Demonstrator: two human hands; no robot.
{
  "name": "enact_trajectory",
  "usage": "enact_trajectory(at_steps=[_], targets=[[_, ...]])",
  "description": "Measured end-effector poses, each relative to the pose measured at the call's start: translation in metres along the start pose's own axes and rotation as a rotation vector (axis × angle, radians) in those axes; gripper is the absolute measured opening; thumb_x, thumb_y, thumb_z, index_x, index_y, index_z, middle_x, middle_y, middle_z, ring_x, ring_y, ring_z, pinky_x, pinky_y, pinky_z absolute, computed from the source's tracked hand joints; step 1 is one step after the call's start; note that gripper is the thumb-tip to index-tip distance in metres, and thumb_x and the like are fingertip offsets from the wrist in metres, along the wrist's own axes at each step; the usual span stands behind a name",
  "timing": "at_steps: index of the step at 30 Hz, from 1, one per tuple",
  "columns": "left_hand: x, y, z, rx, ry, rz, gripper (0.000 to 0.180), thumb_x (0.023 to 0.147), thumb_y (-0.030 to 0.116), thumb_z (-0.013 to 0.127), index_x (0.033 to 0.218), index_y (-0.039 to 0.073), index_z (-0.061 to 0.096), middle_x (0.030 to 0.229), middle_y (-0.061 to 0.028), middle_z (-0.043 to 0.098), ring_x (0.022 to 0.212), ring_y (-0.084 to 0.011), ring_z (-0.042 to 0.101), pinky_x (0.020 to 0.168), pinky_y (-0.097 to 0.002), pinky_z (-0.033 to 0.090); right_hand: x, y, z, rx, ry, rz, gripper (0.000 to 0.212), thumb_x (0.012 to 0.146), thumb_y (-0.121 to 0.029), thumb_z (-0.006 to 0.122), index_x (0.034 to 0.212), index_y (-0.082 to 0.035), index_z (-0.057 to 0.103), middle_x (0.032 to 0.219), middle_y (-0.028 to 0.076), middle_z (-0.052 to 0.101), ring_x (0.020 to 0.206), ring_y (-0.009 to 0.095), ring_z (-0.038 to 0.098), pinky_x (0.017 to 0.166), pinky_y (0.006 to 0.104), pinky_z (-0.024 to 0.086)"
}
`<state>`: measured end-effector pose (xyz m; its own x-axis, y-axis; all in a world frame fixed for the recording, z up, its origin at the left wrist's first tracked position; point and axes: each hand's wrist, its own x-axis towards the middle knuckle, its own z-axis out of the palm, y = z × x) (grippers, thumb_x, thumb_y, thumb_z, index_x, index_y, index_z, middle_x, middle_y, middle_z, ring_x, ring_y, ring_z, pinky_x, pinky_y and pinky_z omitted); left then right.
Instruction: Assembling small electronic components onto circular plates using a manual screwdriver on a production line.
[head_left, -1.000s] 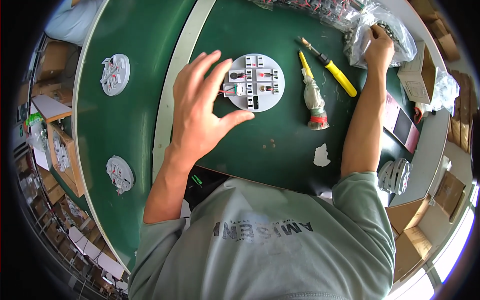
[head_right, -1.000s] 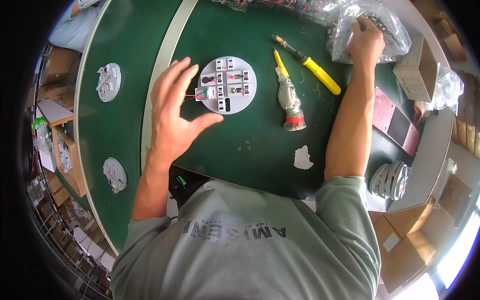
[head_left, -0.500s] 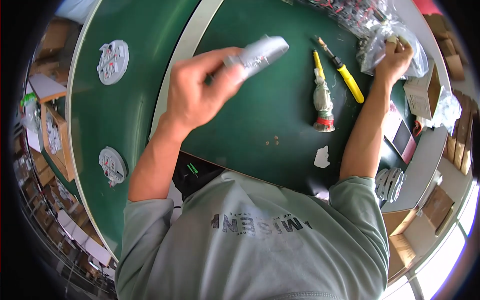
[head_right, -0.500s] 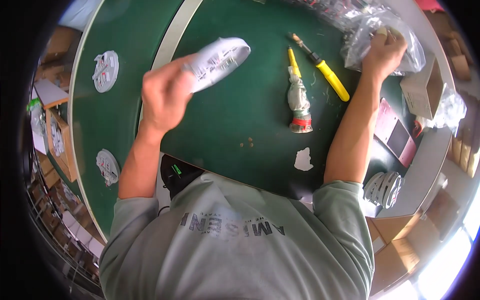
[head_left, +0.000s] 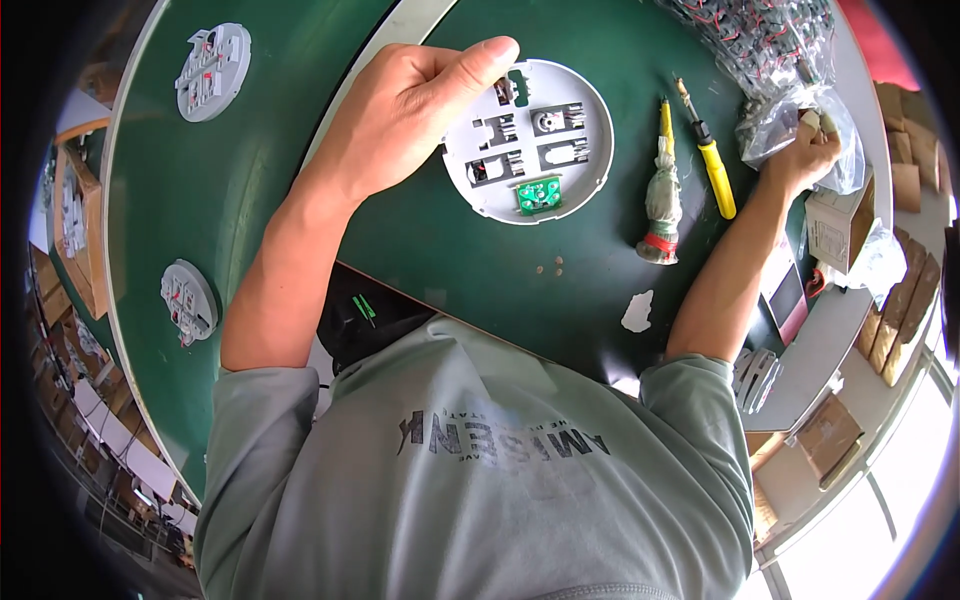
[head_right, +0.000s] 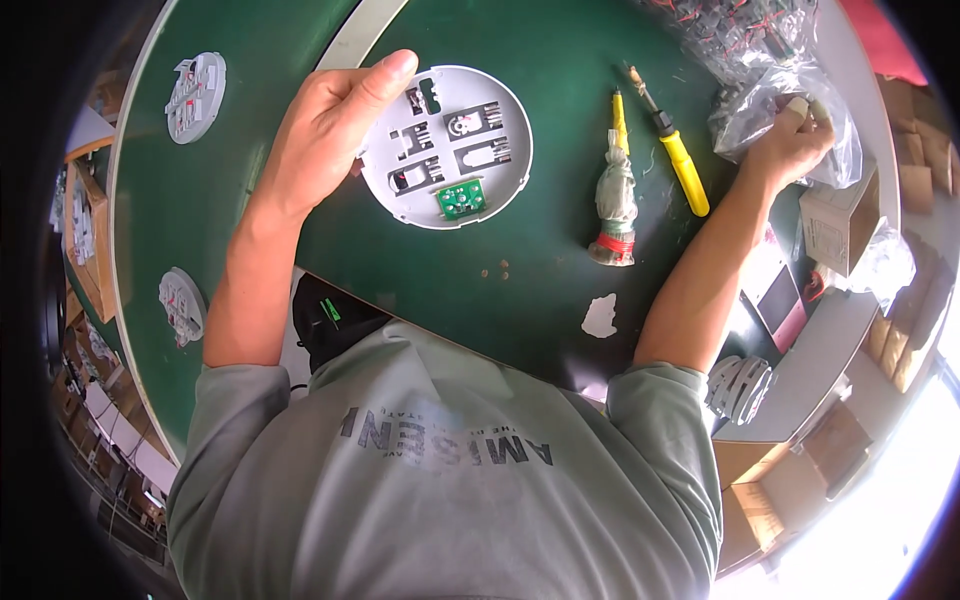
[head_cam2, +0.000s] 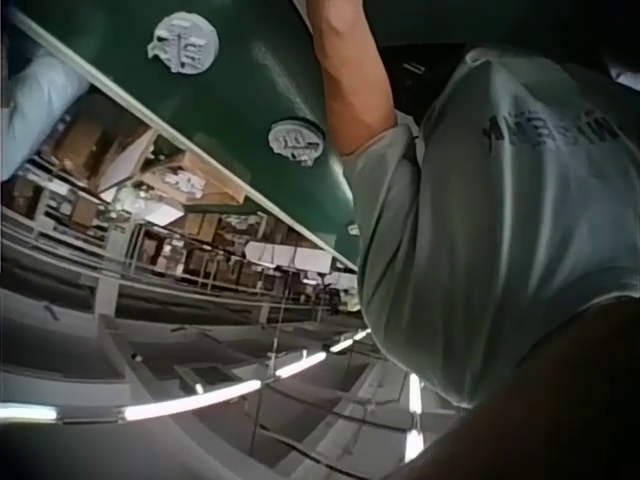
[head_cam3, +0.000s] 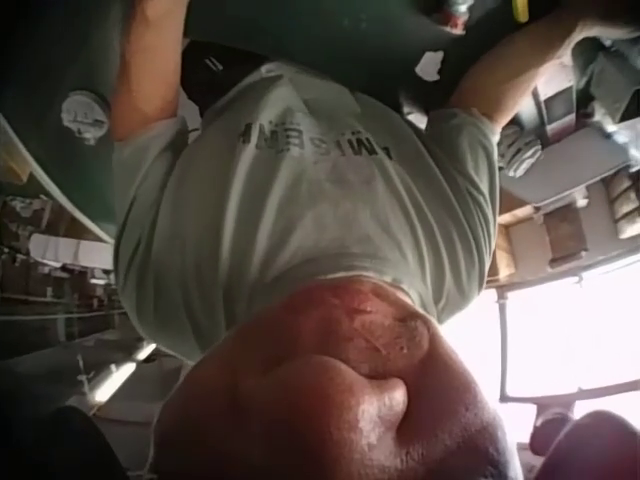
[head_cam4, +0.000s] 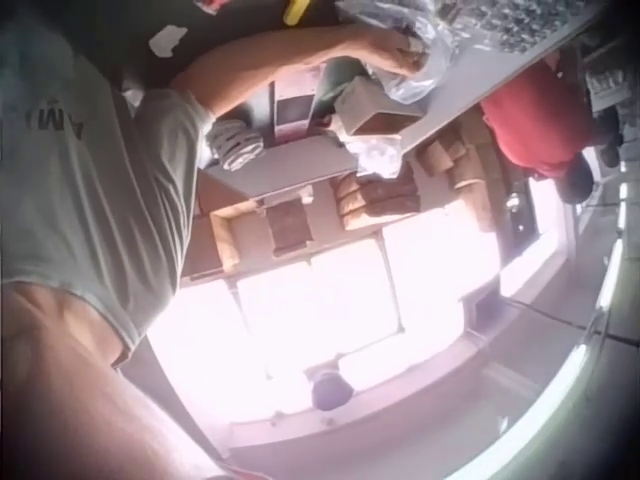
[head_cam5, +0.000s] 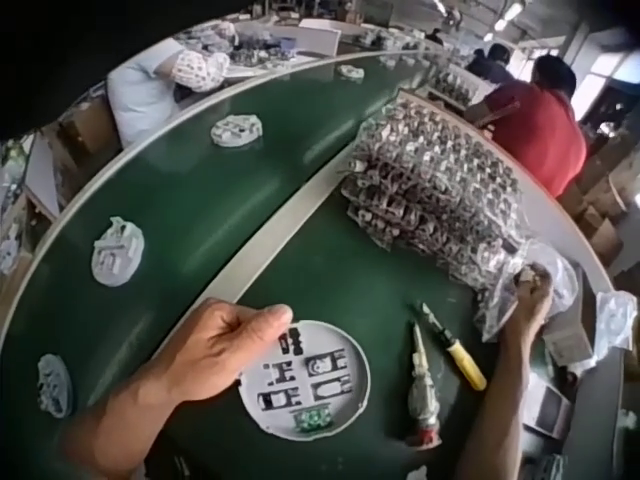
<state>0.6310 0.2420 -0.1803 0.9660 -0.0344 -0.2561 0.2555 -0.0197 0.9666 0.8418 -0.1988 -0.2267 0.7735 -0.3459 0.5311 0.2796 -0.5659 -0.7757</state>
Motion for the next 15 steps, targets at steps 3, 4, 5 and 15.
enact_trajectory(at_steps=[3, 4, 5, 15], targets=[[0.005, -0.007, -0.006, 0.022, -0.046, -0.006, 0.064, 0.109, 0.054, 0.063, 0.072, 0.001, 0.067, 0.062, 0.0067, 0.049, 0.06, -0.0035, 0.04, 0.055, -0.0274, 0.034, -0.003, -0.014, 0.003, -0.062, -0.004, 0.069, 0.023, 0.101, -0.01, 0.073, 0.116, 0.007, 0.066, 0.101, 0.015, 0.077, 0.088, 0.019, 0.074, 0.076, 0.0296, 0.06], [0.005, -0.006, -0.005, 0.02, -0.047, -0.005, 0.064, 0.109, 0.054, 0.063, 0.072, 0.001, 0.067, 0.062, 0.0067, 0.049, 0.06, -0.0035, 0.04, 0.055, -0.0274, 0.034, -0.003, -0.017, 0.003, -0.097, 0.002, 0.102, 0.019, 0.101, -0.007, 0.074, 0.115, 0.004, 0.067, 0.101, 0.012, 0.076, 0.087, 0.018, 0.072, 0.075, 0.0288, 0.059], [0.005, -0.004, -0.005, 0.016, -0.047, -0.004, 0.065, 0.109, 0.054, 0.063, 0.072, 0.001, 0.068, 0.062, 0.0066, 0.049, 0.06, -0.0035, 0.04, 0.055, -0.0275, 0.034, -0.003, -0.016, 0.002, -0.098, 0.003, 0.102, 0.019, 0.101, -0.007, 0.074, 0.115, 0.004, 0.067, 0.101, 0.012, 0.076, 0.087, 0.018, 0.072, 0.075, 0.0288, 0.059], [0.012, -0.008, -0.004, 0.0, -0.013, 0.026, 0.065, 0.109, 0.054, 0.062, 0.069, 0.004, 0.067, 0.056, 0.0058, 0.051, 0.052, -0.0031, 0.043, 0.05, -0.027, 0.034, -0.002, -0.011, 0.003, 0.102, 0.014, 0.168, 0.023, 0.099, -0.005, 0.077, 0.118, 0.004, 0.068, 0.104, 0.013, 0.077, 0.088, 0.017, 0.073, 0.077, 0.0273, 0.059]])
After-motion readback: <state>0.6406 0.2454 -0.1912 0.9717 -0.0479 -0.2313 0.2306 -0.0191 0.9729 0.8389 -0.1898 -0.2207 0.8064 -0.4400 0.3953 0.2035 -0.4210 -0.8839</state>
